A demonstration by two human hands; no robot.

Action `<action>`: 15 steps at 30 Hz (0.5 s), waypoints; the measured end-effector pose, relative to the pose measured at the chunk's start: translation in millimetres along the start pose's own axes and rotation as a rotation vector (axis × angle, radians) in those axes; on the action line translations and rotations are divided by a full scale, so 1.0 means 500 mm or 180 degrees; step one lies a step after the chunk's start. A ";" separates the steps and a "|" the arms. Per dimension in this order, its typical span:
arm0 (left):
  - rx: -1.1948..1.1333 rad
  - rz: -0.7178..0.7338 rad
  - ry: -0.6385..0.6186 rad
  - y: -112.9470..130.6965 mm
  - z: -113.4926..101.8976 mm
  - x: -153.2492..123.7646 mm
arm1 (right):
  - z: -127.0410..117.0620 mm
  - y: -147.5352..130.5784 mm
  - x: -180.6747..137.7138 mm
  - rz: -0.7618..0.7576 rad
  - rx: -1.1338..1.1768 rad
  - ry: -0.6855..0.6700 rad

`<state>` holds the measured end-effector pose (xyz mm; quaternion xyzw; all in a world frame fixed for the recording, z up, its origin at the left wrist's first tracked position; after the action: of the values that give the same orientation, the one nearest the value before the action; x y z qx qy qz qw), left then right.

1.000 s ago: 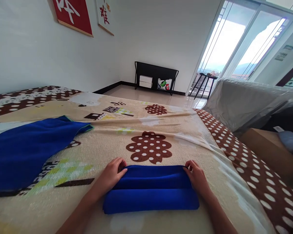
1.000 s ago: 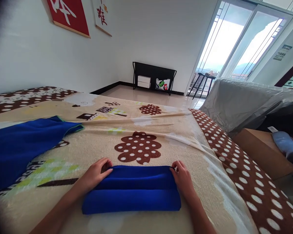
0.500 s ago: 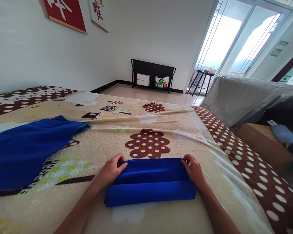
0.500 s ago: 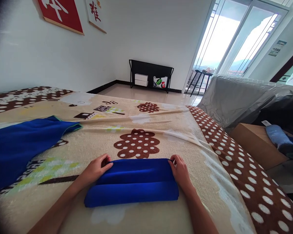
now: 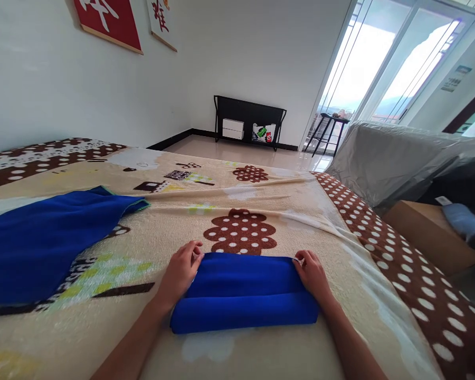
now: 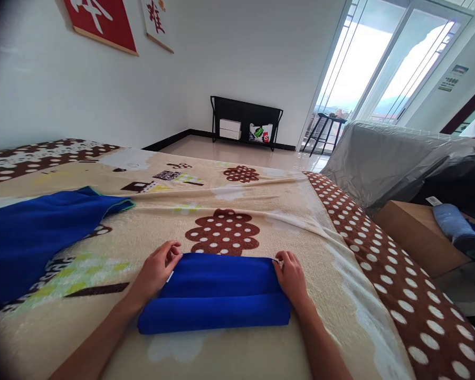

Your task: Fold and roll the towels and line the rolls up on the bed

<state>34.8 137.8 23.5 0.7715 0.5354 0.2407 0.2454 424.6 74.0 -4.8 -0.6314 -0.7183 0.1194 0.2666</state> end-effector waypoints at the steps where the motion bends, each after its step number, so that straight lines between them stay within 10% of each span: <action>1: 0.0058 0.0062 0.0064 0.004 -0.004 -0.003 | -0.005 -0.006 -0.002 -0.0039 -0.0007 0.0006; 8: 0.0762 0.0974 -0.1659 0.003 0.006 -0.018 | -0.020 -0.034 -0.019 -0.0682 -0.0025 -0.1041; 15: 0.1186 0.0556 -0.0363 -0.034 -0.036 -0.084 | -0.057 0.007 -0.095 -0.0081 -0.0265 -0.0507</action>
<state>-2.0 105.5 22.0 0.8594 0.4870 0.1138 0.1065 445.5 23.8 6.0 -0.6212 -0.7496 0.1359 0.1836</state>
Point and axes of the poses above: each hand's wrist, its own x-axis towards the middle knuckle, its own z-axis out of the palm, y = z × x, the point moved 2 cm from there along x, towards the middle knuckle, and after that the axes turned 15 degrees about -y, right-handed, at the moved point
